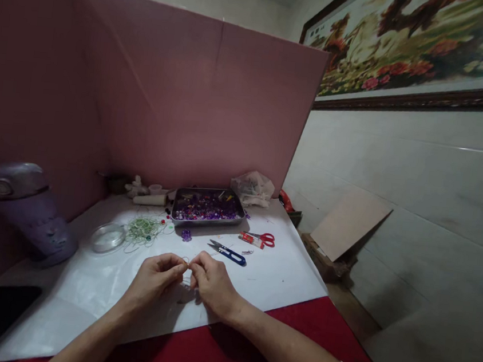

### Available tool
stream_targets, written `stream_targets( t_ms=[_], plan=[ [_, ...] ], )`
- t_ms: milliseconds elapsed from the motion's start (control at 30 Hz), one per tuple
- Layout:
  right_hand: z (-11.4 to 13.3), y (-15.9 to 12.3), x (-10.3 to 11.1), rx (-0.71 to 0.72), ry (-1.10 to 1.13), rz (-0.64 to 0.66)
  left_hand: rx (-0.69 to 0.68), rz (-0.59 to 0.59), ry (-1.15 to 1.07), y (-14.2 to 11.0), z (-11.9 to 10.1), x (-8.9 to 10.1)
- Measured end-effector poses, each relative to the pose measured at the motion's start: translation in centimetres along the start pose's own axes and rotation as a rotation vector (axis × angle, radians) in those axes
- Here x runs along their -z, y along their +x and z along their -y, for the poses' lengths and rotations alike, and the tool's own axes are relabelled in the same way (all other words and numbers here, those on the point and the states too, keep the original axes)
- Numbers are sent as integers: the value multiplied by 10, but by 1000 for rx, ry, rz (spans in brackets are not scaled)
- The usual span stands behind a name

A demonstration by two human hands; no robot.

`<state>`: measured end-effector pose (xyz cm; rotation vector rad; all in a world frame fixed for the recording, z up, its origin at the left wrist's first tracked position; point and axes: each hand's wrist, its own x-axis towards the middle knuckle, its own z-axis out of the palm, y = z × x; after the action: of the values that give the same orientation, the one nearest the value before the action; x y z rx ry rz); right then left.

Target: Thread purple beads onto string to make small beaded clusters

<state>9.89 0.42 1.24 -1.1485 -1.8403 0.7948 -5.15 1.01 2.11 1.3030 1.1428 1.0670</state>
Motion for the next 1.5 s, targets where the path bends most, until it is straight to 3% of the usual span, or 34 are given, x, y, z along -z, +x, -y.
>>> stream_targets(
  t_ms=[867, 1033, 1100, 1233, 1500],
  plan=[
    [-2, -3, 0, -48, -92, 40, 51, -39, 46, 4, 9, 4],
    [0, -5, 16, 53, -62, 207, 45, -62, 51, 2, 1, 8],
    [-3, -2, 22, 97, -60, 158, 40, -43, 32, 0, -4, 9],
    [-8, 9, 22, 84, -74, -74, 119, 20, -67, -3, -13, 10],
    [0, 15, 9, 229, -37, -66, 203, 128, -169, -7, -14, 8]
  ],
)
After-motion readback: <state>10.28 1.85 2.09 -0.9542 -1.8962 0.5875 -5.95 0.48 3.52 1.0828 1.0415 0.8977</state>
